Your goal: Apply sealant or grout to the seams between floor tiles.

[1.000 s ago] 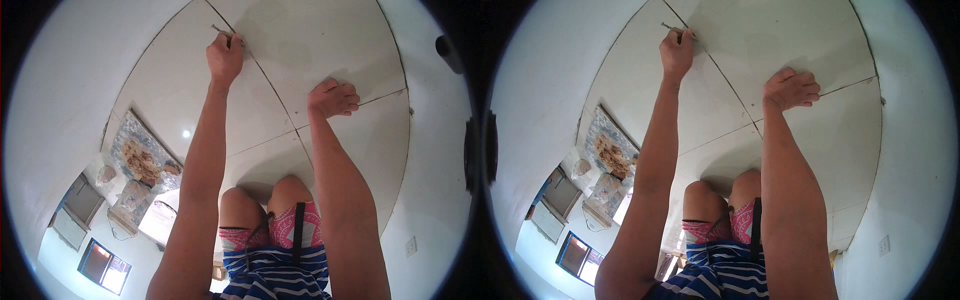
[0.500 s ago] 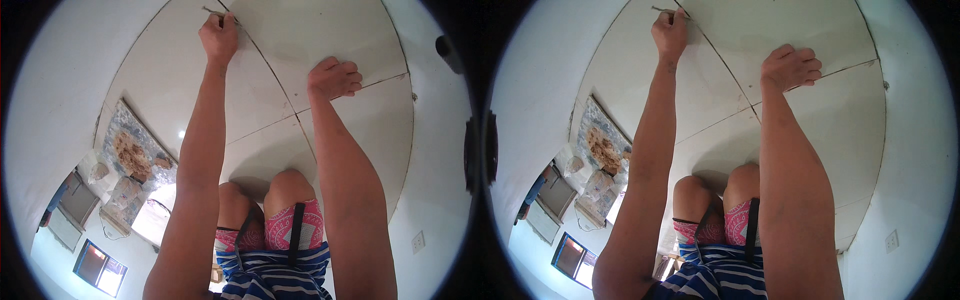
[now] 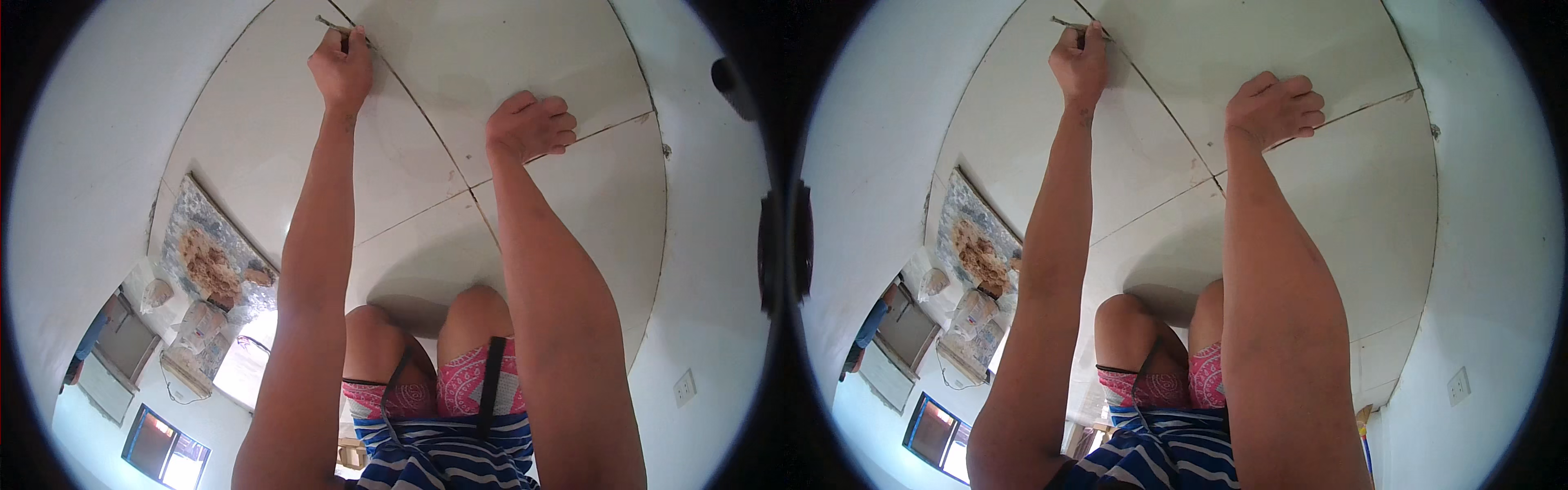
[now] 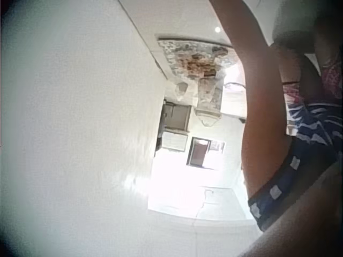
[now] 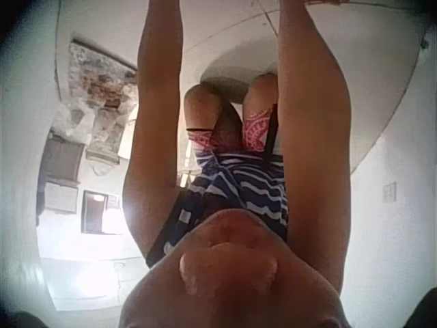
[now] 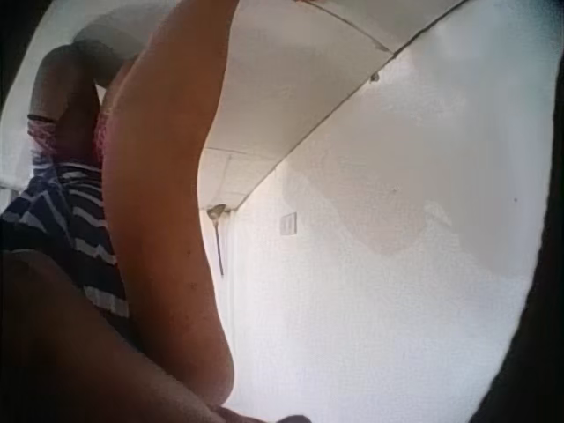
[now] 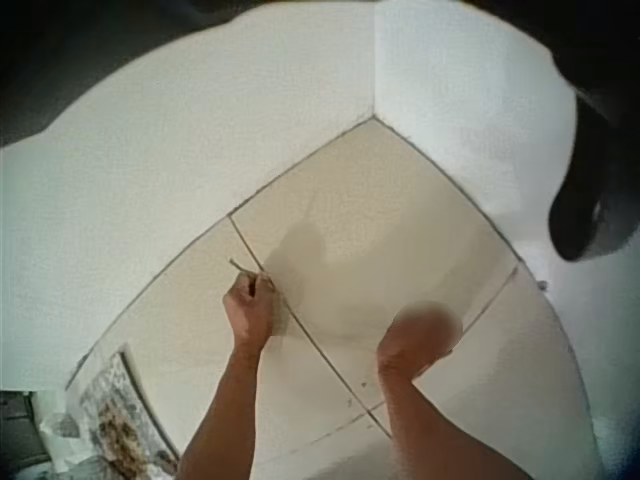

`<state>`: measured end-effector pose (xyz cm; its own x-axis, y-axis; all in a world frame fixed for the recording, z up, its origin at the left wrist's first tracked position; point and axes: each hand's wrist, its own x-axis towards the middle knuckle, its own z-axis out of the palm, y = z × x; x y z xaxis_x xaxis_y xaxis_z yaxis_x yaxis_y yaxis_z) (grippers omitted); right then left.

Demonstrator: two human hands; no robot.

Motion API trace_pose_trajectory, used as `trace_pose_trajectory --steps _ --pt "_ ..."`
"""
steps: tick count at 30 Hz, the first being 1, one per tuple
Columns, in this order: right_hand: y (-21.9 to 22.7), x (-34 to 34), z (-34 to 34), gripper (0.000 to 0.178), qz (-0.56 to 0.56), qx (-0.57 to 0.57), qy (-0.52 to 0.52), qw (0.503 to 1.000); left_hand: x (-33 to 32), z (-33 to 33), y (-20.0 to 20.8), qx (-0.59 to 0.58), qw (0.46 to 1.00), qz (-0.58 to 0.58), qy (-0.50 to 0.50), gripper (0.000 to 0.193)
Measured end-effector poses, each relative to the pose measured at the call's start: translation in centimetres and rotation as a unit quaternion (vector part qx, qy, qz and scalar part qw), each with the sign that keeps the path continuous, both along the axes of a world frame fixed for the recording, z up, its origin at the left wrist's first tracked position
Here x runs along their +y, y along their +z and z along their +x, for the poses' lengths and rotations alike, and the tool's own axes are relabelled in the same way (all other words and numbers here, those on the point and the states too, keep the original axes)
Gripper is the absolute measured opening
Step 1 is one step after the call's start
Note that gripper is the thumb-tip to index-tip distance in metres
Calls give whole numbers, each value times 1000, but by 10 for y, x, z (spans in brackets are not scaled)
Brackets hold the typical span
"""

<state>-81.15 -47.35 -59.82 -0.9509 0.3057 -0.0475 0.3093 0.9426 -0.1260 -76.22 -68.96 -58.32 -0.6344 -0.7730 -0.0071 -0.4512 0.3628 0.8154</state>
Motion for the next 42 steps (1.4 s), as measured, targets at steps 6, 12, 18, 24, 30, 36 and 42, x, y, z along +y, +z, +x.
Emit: trace_pose_trajectory --steps 6,12,18,24,30,36,42 --pt "-7 1 0 26 31 12 13 999 -6 1 -2 -15 998 7 -56 27" --pt "-5 2 0 27 51 10 27 998 4 -2 -9 48 998 -17 31 25" --pt "-6 2 -1 37 79 -35 22 996 -7 -5 -12 38 999 -1 30 26" --pt "-8 1 -2 38 87 6 29 996 -14 -4 -10 17 1000 23 -8 24" --pt "-10 3 1 38 65 14 30 997 -1 -3 -9 72 994 65 55 24" --pt "-5 1 -2 37 76 -29 21 996 -8 -1 4 34 985 168 20 22" --pt "-3 -2 -1 39 32 -4 25 999 -9 0 3 75 981 178 18 21"
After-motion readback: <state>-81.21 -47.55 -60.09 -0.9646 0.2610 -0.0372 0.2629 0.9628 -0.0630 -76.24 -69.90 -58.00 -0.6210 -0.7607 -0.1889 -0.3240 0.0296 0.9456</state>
